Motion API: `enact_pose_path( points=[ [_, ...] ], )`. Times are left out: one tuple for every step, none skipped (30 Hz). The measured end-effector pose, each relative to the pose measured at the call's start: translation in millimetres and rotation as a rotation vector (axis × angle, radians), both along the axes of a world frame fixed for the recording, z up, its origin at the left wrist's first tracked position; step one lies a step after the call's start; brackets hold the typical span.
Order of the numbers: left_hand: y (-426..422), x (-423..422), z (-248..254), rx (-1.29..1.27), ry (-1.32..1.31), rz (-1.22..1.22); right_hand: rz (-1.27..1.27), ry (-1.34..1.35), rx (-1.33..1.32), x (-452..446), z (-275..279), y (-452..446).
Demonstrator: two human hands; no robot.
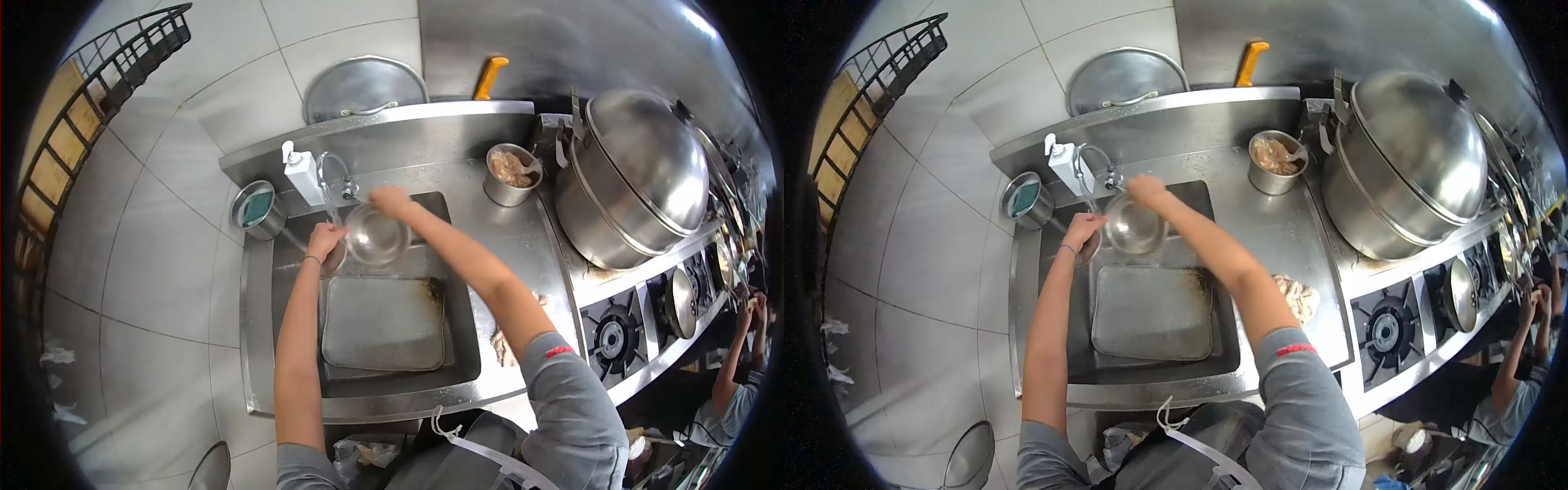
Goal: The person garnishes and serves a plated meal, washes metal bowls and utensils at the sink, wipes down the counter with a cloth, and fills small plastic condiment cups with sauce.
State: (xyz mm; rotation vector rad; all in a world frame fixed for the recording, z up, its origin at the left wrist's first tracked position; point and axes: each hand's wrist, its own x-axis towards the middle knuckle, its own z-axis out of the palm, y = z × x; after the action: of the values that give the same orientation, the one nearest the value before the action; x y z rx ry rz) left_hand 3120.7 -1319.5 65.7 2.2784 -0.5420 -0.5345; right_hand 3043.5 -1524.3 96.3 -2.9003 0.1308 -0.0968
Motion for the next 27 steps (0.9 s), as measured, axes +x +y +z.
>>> enact_pose_path(
  points=[
    [3.2, 1.0, 4.1, 0.001, -0.008, 0.011, 0.061, -0.022, 0.051, 5.9, 16.1, 18.4],
    [6.7, -0.4, 8.8, 0.124, -0.133, 0.030, 0.070, -0.030, 0.054, 14.5, 25.4, 31.2],
    [10.7, 0.7, 9.4, 0.247, -0.258, 0.046, 0.120, -0.019, 0.030, 22.5, 32.3, 41.1],
    [17.9, 1.3, 8.5, 0.163, -0.224, 0.056, 0.168, -0.005, 0.004, 25.9, 37.7, 46.3],
    [23.0, 7.4, -5.4, 0.163, -0.225, 0.061, 0.173, -0.007, 0.003, 27.0, 33.7, 48.7],
    [25.8, 16.1, -24.4, 0.140, -0.200, 0.143, 0.219, -0.305, 0.030, 28.6, 23.8, 51.4],
    [29.5, 20.8, -33.8, 0.117, -0.175, 0.226, 0.265, -0.602, 0.060, 29.8, 14.0, 56.3],
    [26.1, -5.7, -1.1, 0.164, -0.175, 0.252, 0.249, -0.761, -0.007, 27.0, 6.1, 62.3],
    [26.7, -10.8, 0.4, 0.162, -0.171, 0.260, 0.258, -0.758, -0.006, 23.0, -9.0, 63.1],
    [27.4, -13.1, 1.1, 0.118, -0.171, 0.359, 0.302, -0.663, -0.136, 18.6, -28.2, 58.4],
    [27.4, -15.0, 2.4, 0.076, -0.172, 0.455, 0.341, -0.568, -0.265, 12.8, -43.6, 57.4],
    [26.6, -18.8, 4.7, 0.076, -0.172, 0.456, 0.246, -0.455, -0.184, 2.2, -54.5, 64.0],
    [25.4, -23.1, 7.1, 0.103, -0.199, 0.441, 0.153, -0.342, -0.105, -9.0, -66.3, 73.8],
    [24.9, -27.0, 8.3, 0.131, -0.224, 0.427, 0.205, -0.353, 0.009, -12.7, -90.9, 88.8],
    [25.2, -31.6, 6.6, 0.129, -0.221, 0.432, 0.256, -0.360, 0.124, -14.7, -110.6, 100.6],
    [26.4, -37.0, 3.2, 0.142, -0.244, 0.410, 0.259, -0.357, 0.123, -20.1, -113.7, 104.7],
    [27.4, -41.5, -0.4, 0.155, -0.266, 0.388, 0.321, -0.289, 0.224, -26.3, -115.9, 106.5],
    [29.6, -46.7, -2.4, 0.150, -0.221, 0.391, 0.380, -0.216, 0.326, -33.7, -118.5, 106.6],
    [31.8, -52.3, -7.6, 0.154, -0.216, 0.390, 0.378, -0.211, 0.330, -37.6, -118.3, 97.3],
    [32.3, -53.9, -15.1, 0.175, -0.257, 0.337, 0.336, -0.236, 0.129, -35.8, -114.6, 78.3],
    [32.8, -53.9, -21.4, 0.199, -0.299, 0.282, 0.291, -0.257, -0.068, -36.5, -107.2, 70.9],
    [30.8, -50.7, -26.7, 0.200, -0.301, 0.280, 0.213, -0.231, 0.041, -39.9, -103.9, 79.8],
    [27.9, -48.4, -31.9, 0.208, -0.295, 0.309, 0.211, -0.232, 0.041, -42.3, -106.6, 90.4],
    [25.8, -49.4, -32.4, 0.215, -0.285, 0.337, 0.307, -0.115, 0.235, -46.3, -110.0, 101.3],
    [27.3, -49.4, -32.1, 0.212, -0.280, 0.337, 0.400, 0.007, 0.429, -49.5, -112.3, 105.2],
    [30.9, -53.6, -25.4, 0.205, -0.251, 0.297, 0.400, 0.017, 0.426, -52.3, -113.2, 97.8],
    [34.9, -56.7, -23.9, 0.202, -0.225, 0.256, 0.325, -0.009, 0.334, -54.1, -112.4, 86.0]
  ],
)
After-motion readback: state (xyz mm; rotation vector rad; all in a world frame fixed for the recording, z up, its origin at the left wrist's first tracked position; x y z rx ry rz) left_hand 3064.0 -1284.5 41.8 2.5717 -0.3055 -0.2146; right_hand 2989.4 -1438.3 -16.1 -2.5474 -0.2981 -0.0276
